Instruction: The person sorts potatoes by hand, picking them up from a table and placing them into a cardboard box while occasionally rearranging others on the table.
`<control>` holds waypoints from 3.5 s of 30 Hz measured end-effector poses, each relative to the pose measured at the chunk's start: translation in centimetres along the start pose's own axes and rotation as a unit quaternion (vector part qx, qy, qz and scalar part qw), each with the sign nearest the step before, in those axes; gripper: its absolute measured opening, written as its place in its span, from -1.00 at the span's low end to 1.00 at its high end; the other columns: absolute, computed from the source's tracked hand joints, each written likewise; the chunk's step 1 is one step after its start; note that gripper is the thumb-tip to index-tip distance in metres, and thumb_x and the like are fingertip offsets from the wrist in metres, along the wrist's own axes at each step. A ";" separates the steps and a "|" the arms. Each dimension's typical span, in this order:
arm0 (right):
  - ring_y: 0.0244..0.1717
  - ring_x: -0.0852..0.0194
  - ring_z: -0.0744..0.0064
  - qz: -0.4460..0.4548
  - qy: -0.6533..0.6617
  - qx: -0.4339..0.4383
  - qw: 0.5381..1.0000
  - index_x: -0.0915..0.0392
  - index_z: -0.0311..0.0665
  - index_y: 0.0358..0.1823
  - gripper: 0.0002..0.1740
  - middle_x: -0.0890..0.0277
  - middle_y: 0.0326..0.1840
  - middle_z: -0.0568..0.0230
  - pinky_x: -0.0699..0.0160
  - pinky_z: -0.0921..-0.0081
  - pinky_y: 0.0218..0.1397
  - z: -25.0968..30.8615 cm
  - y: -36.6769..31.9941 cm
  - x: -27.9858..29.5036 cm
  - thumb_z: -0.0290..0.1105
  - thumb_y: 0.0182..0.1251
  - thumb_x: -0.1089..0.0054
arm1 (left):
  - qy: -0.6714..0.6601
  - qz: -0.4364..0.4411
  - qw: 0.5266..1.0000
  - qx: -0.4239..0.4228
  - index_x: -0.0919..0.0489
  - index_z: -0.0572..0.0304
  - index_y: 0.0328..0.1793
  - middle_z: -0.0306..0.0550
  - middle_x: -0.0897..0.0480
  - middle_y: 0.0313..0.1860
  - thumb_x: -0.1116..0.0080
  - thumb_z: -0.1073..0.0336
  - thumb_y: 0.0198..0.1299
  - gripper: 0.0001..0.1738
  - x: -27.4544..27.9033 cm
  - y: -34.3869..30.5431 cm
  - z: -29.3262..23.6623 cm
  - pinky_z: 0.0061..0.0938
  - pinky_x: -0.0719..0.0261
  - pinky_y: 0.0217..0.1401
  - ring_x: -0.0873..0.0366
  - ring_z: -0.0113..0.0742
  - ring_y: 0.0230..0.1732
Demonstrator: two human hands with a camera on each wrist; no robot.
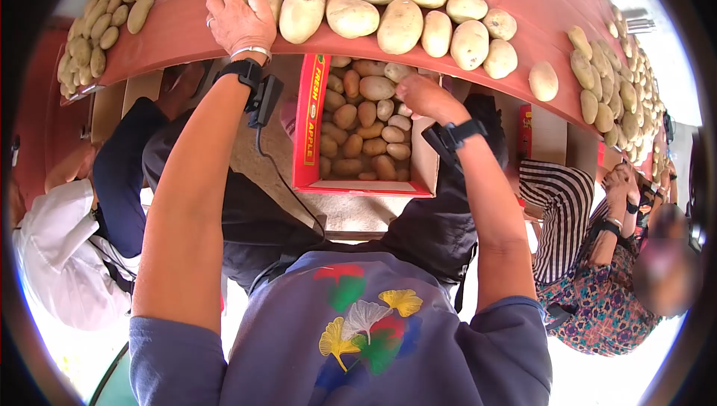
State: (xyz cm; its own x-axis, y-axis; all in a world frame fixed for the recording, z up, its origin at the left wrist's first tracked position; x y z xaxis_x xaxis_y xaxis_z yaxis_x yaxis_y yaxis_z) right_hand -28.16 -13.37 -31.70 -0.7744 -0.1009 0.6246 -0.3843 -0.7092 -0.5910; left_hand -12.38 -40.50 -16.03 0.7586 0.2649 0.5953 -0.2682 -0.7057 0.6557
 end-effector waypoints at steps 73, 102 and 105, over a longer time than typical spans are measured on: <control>-0.30 -0.56 0.26 -0.312 0.026 -0.019 0.949 -0.57 -0.22 -0.08 -0.68 -0.58 -0.37 0.20 -0.56 0.39 -0.17 -2.8 0.9 29.0 -0.19 0.25 -0.10 | 0.000 0.006 1.000 0.000 -0.38 0.12 0.24 0.18 -0.29 0.30 0.06 0.16 0.08 -0.45 0.7 0.7 -0.5 -0.04 -0.30 0.20 -0.35 0.24 0.15; 0.13 -0.50 0.16 0.259 -0.344 -0.034 0.902 -0.64 -0.08 -0.01 -0.59 -0.54 0.11 0.17 -0.47 0.27 0.17 -11.9 6.8 -29.1 -0.20 0.07 -0.16 | 0.002 0.018 1.000 0.016 -0.33 0.02 0.29 0.18 -0.30 0.27 0.09 0.14 0.12 -0.45 1.0 -0.6 1.6 0.00 -0.27 0.24 -0.31 0.19 0.21; 0.19 -0.44 0.08 0.063 -0.123 -0.153 0.979 -0.60 -0.16 0.04 -0.60 -0.49 0.17 0.08 -0.44 0.23 0.20 -11.5 7.5 -27.9 -0.32 0.22 0.08 | -0.005 0.023 1.000 0.015 -0.32 0.02 0.31 0.19 -0.28 0.29 0.11 0.14 0.13 -0.44 1.1 -0.4 1.4 0.01 -0.26 0.24 -0.30 0.21 0.22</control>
State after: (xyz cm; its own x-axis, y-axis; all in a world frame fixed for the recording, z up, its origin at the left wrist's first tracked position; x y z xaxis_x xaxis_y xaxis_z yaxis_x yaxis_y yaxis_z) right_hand -15.23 -7.86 -59.36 -0.6958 -0.3654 0.6184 -0.4548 -0.4422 -0.7730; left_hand -10.62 -40.88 -16.33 0.7523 0.2257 0.6190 -0.2842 -0.7364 0.6140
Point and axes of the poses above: each hand's wrist, its own y-axis towards the middle knuckle, its own x-axis out of the back of the hand, z = x × y, the point moved 9 cm from there along y, towards the middle knuckle
